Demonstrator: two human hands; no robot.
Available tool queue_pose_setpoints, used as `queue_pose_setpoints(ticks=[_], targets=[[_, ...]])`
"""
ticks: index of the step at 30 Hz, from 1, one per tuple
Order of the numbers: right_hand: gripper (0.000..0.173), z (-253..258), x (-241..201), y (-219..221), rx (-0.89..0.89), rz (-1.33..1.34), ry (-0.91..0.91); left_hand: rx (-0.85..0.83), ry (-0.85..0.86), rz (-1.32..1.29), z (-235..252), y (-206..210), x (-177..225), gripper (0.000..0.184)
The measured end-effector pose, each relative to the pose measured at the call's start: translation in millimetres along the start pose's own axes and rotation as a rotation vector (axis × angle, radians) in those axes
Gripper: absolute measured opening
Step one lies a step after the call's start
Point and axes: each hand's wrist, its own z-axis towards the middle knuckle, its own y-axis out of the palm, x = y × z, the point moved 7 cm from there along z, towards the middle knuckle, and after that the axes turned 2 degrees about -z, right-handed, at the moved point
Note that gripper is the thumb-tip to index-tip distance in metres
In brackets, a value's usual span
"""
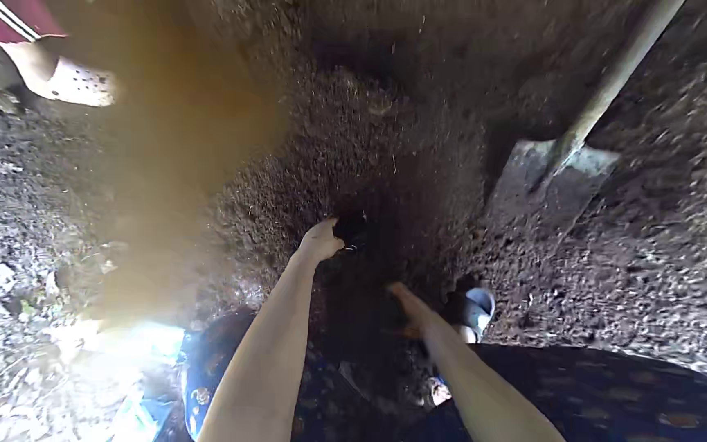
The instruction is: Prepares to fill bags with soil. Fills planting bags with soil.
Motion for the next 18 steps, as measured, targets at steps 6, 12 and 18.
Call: queue_pose_setpoints(ticks=[6,12,18], targets=[[0.064,47.0,106.6,104.0,-0.021,0.304,0.368,0.085,-0.019,-0.417,-74.4,-35.2,16.4,0.063],[0.071,45.3,46.7,137.7,-0.051,0.737,0.403,0.285,0.050,-0.561,-156.4,-80.2,21.8,0.067],[0.078,72.8,-50.6,103.7,-0.031,0.892,0.142,0.341,0.011,-0.674,-192.4,-108.3,24.4,0.062]])
